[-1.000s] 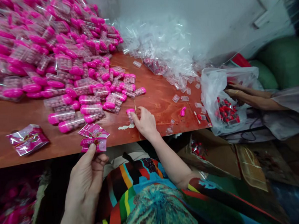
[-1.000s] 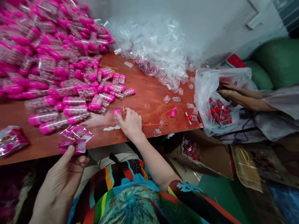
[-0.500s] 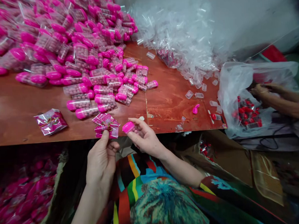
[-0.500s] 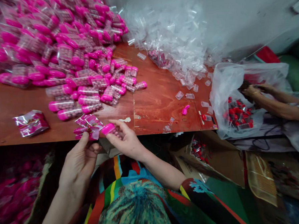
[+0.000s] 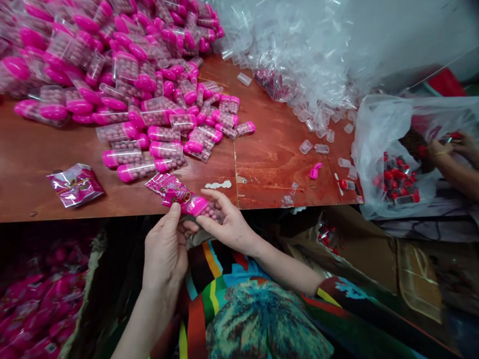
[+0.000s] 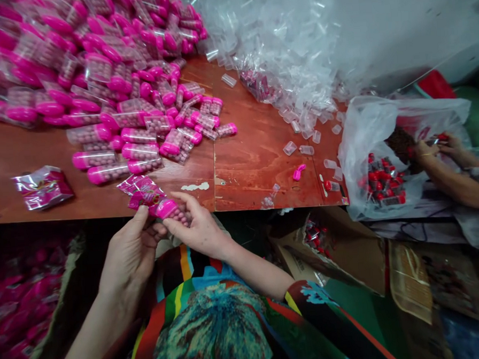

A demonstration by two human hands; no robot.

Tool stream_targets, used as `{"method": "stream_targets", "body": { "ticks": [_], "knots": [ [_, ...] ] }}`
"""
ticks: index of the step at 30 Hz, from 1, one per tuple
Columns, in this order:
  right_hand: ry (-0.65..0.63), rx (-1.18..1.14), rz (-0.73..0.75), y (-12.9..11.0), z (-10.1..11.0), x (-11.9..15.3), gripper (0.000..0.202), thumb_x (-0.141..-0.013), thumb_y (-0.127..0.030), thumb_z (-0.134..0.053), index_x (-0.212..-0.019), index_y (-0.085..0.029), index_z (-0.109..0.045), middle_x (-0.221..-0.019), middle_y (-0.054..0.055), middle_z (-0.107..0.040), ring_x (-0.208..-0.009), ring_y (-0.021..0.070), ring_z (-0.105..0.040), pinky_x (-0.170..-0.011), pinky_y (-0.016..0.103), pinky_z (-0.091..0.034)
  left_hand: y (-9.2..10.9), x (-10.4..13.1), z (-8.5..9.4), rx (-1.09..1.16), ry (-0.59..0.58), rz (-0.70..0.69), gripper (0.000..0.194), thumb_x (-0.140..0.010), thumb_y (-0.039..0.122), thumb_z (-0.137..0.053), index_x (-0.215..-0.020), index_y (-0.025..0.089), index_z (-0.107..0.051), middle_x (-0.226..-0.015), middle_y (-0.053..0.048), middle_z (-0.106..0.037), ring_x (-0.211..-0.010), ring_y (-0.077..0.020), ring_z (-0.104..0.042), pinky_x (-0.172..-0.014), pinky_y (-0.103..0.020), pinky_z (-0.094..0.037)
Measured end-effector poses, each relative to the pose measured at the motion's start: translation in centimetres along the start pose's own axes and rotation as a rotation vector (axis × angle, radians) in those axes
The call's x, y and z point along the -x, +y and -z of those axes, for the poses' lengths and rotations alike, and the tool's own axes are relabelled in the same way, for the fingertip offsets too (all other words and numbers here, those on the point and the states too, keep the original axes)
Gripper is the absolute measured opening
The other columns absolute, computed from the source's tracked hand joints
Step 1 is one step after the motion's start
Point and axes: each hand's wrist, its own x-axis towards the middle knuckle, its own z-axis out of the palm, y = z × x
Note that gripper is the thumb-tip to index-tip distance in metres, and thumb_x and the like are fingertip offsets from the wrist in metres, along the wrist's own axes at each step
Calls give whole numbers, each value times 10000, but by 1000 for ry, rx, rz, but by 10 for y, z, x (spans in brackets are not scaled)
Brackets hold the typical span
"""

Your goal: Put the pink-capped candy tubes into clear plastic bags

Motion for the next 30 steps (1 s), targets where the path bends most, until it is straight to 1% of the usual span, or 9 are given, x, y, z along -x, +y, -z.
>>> {"method": "stream_targets", "body": {
  "ticks": [8, 10, 13, 15, 19, 23, 24, 28, 30],
  "knots": [
    [-147, -165, -53, 7, 0, 0, 576, -899, -300, -650, -1409, -254, -386, -883, -18, -594, -768, 125, -641, -789, 312, -566, 1, 0, 0, -38, -105, 141, 396, -589, 406, -916, -716, 96, -705, -611, -37, -658, -534, -111, -575, -505, -204, -480],
    [-161, -36, -10, 4, 3, 0, 558, -921, -307, -619, -1426, -258, -384, -917, 1, -624, -789, 144, -654, -799, 341, -575, -2, 0, 2, -56, -109, 162, 397, -576, 397, -925, -718, 101, -702, -611, -27, -648, -539, -109, -570, -512, -208, -476],
    [-149, 280, 107, -1, 9, 1, 543, -923, -302, -619, -1429, -273, -425, -1138, 64, -646, -980, 204, -663, -918, 408, -552, -3, 2, 3, -75, -128, 205, 409, -569, 413, -927, -726, 113, -697, -627, -19, -648, -523, -99, -545, -501, -214, -459],
    [-145, 326, 149, -3, 13, 3, 568, -924, -323, -628, -1447, -273, -412, -1187, 77, -638, -1023, 214, -652, -952, 416, -534, -2, 3, 3, -74, -136, 199, 407, -572, 416, -924, -727, 118, -694, -631, -17, -645, -519, -95, -533, -494, -215, -447],
    [-235, -21, 4, 2, 16, 8, 561, -991, -393, -526, -1492, -267, -307, -922, 17, -637, -745, 131, -622, -699, 296, -543, 1, 4, 2, -73, -149, 133, 404, -575, 413, -921, -747, 127, -694, -589, -1, -611, -502, -91, -508, -465, -204, -405],
    [-324, -351, -193, 7, 14, 10, 561, -1024, -461, -438, -1512, -286, -224, -720, -61, -540, -443, 56, -379, -429, 190, -335, -4, 4, 4, -148, -186, 136, 403, -637, 462, -881, -692, 119, -677, -573, -24, -607, -517, -102, -516, -483, -211, -410],
    [-306, -355, -199, 7, 13, 10, 568, -1024, -464, -440, -1517, -286, -221, -699, -67, -522, -436, 56, -363, -425, 191, -328, -6, 5, 4, -164, -193, 137, 404, -646, 466, -876, -692, 115, -681, -581, -27, -609, -524, -100, -512, -487, -209, -407],
    [-153, -184, -137, 6, 7, 9, 585, -997, -438, -529, -1511, -282, -297, -757, -31, -552, -611, 95, -539, -564, 231, -465, -15, 7, 5, -169, -193, 135, 412, -635, 455, -886, -785, 107, -726, -650, -24, -624, -546, -85, -486, -474, -192, -367],
    [-164, -217, -181, 5, 5, 9, 601, -996, -464, -522, -1514, -277, -283, -732, -40, -550, -564, 85, -516, -517, 215, -437, -16, 8, 7, -193, -209, 135, 397, -650, 453, -878, -762, 108, -717, -645, -25, -615, -554, -90, -488, -477, -195, -366]
  ]
}}
